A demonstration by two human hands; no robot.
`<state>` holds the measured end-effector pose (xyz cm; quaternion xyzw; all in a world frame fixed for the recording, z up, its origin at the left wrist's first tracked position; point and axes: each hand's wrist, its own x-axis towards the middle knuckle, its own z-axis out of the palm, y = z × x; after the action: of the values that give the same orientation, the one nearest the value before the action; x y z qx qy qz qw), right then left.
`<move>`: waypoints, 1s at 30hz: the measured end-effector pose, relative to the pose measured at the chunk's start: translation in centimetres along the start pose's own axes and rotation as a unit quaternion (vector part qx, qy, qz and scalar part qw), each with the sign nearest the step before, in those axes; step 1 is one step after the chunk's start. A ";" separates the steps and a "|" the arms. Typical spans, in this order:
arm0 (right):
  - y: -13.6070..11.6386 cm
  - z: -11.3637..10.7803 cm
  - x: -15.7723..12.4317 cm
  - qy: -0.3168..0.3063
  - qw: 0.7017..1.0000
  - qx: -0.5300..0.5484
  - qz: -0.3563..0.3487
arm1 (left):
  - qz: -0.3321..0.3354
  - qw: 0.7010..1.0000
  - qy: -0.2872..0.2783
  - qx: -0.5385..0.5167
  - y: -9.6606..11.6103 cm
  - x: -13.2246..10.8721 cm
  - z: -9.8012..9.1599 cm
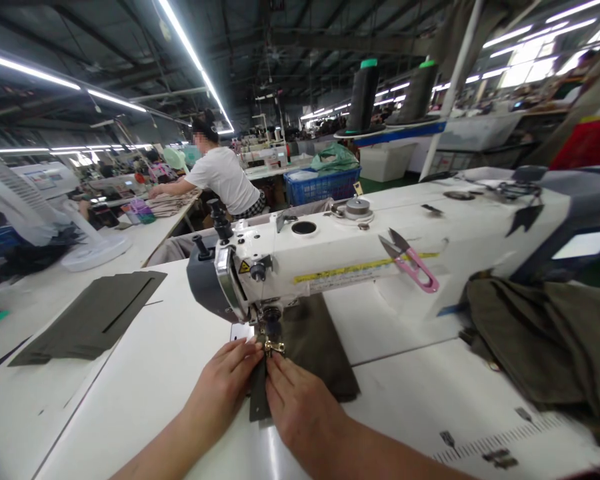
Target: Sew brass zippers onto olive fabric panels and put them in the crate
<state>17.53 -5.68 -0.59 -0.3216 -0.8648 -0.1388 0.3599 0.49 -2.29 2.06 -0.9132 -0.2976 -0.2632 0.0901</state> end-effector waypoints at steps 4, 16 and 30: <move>0.5 0.7 0.3 -0.005 1.000 0.009 0.004 | -0.010 1.000 0.012 -0.020 -0.5 0.3 0.5; 1.9 -1.5 1.8 -0.101 0.975 0.122 0.157 | -0.109 0.982 -0.153 -0.030 0.1 0.7 -0.8; 3.8 4.4 3.3 -0.079 0.949 -0.092 0.291 | -0.178 0.969 -0.166 -0.049 0.3 -0.4 0.0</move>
<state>15.89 0.74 -1.31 -0.6011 -0.7428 -0.0811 0.2835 0.39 -2.71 1.88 -0.8795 -0.4533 -0.1342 -0.0535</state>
